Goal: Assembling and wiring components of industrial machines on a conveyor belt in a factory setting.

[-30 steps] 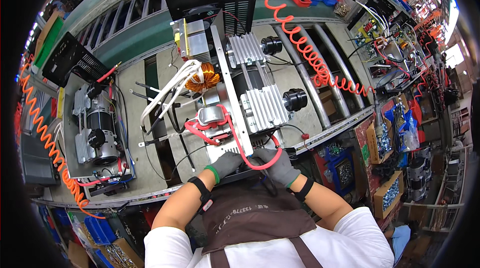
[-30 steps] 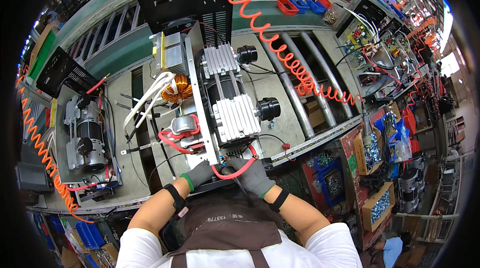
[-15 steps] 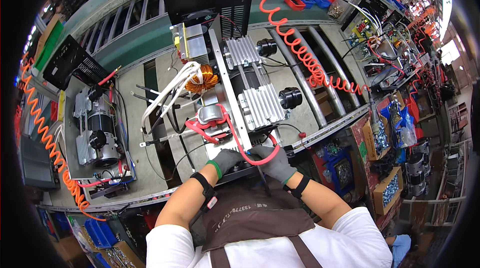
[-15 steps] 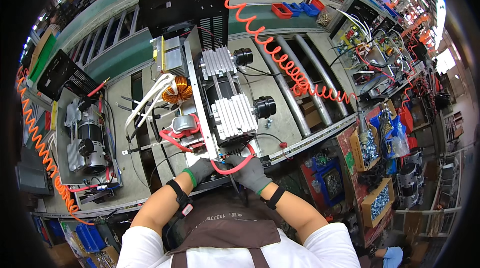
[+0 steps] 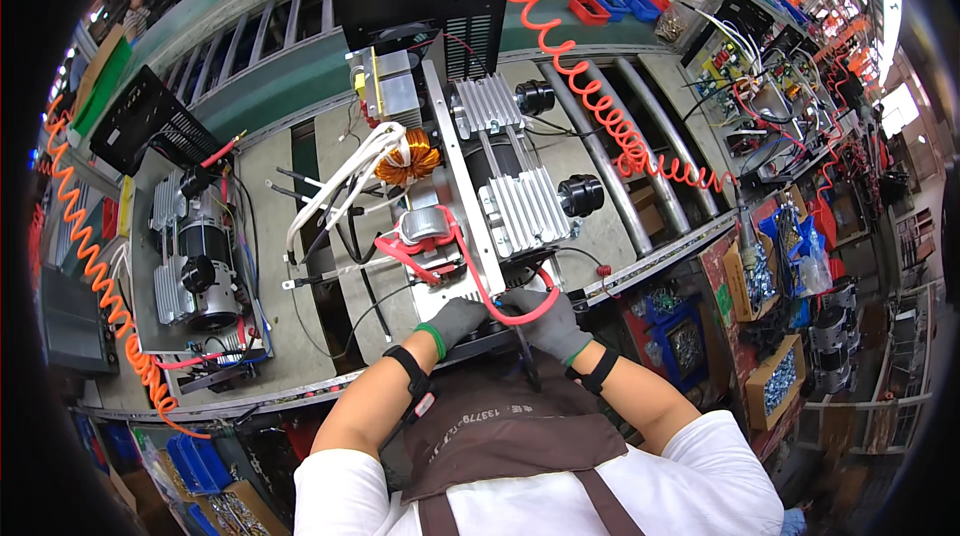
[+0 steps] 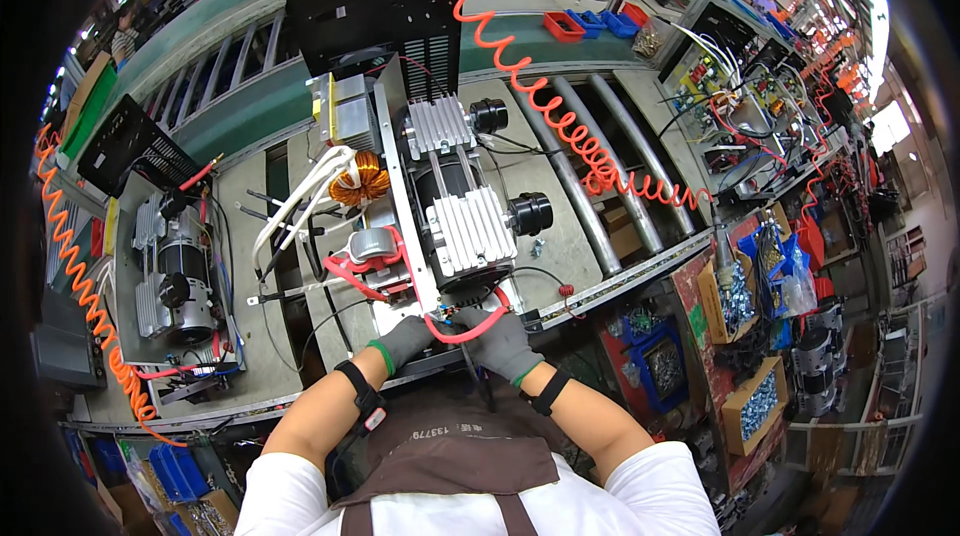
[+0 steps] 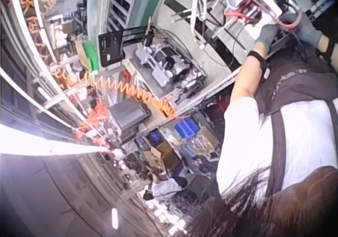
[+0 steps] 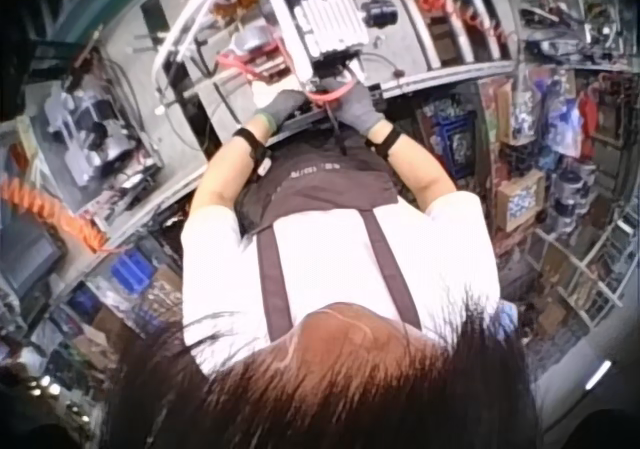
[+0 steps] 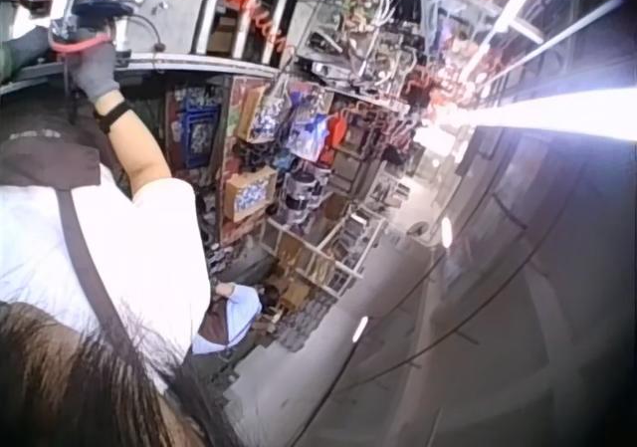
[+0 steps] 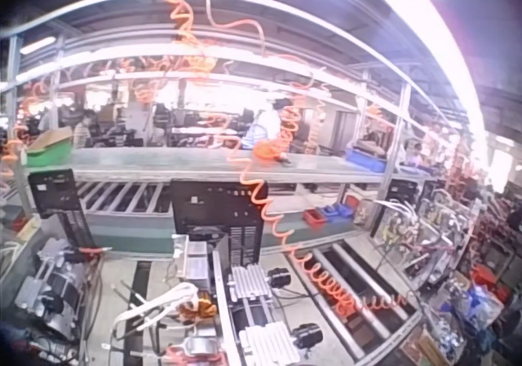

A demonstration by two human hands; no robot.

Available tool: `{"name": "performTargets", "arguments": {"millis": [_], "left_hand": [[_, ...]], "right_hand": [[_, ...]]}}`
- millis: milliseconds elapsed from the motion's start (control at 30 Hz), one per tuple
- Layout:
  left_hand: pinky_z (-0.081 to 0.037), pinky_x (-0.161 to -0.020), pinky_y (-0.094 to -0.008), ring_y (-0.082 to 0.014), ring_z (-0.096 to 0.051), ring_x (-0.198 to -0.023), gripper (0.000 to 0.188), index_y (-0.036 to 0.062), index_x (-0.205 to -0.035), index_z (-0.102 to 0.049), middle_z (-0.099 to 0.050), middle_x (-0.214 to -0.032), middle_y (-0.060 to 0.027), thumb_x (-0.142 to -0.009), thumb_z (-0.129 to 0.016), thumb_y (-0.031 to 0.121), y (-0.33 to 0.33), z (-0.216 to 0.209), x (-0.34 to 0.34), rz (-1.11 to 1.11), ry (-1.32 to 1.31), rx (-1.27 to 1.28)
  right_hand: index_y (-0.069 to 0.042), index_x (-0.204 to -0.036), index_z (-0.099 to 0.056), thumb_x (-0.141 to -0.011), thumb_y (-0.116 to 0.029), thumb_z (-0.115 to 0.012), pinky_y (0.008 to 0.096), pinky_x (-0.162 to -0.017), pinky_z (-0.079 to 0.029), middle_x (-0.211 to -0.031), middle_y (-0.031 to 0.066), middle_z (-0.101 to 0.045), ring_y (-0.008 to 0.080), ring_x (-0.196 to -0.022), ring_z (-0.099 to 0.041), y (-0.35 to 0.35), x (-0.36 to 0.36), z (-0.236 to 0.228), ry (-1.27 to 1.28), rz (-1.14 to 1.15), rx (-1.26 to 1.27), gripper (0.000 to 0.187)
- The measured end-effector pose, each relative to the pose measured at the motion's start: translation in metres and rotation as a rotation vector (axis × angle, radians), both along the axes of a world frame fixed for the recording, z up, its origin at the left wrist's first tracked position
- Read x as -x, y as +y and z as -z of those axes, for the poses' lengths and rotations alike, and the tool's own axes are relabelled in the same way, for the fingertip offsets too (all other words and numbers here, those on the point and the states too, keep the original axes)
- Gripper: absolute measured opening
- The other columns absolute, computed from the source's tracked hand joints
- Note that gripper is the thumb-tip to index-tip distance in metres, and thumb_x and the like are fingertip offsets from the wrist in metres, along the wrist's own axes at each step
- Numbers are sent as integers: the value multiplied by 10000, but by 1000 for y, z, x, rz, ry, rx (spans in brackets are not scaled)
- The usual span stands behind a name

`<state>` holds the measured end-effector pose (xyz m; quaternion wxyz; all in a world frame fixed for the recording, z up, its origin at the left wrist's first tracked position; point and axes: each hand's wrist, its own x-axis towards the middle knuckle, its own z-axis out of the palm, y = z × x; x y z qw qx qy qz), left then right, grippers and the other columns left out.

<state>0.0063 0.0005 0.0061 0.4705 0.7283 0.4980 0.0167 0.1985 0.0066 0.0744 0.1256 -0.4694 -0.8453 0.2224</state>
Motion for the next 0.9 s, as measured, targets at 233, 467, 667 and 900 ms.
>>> {"name": "performTargets", "arguments": {"millis": [233, 467, 667, 900], "left_hand": [[-498, -807, -362, -305, -629, -898, 273, 129, -1086, -640, -648, -969, -147, -872, -487, 202, 0, 37, 3, -21, -180, 4], [-486, -799, -337, -275, -625, -885, 285, 148, -1091, -644, -653, -948, -108, -870, -506, 263, -1, 13, 5, 31, -15, -58], [-479, -807, -334, -272, -618, -886, 321, 158, -1082, -649, -649, -927, -109, -874, -510, 359, -1, -21, 5, 58, -97, -102], [-455, -823, -328, -275, -608, -888, 398, 205, -1091, -663, -647, -961, -109, -831, -548, 484, 1, -34, 5, -12, -2, 73]], "right_hand": [[-167, -986, -667, -768, -189, -673, 327, -636, -505, -854, 38, -667, 235, -761, -644, -1, -1, 3, 15, 1, 5, 220], [-160, -981, -670, -761, -212, -688, 324, -644, -507, -861, 38, -673, 240, -762, -645, -1, 0, 2, -38, 7, 32, 227], [-148, -966, -670, -758, -205, -692, 322, -643, -505, -844, 53, -678, 245, -751, -648, -2, -1, -2, -11, 31, 85, 217], [-143, -947, -669, -757, -201, -699, 322, -633, -501, -828, 57, -679, 242, -740, -649, -1, -2, 1, 45, -8, -5, 201]]}}
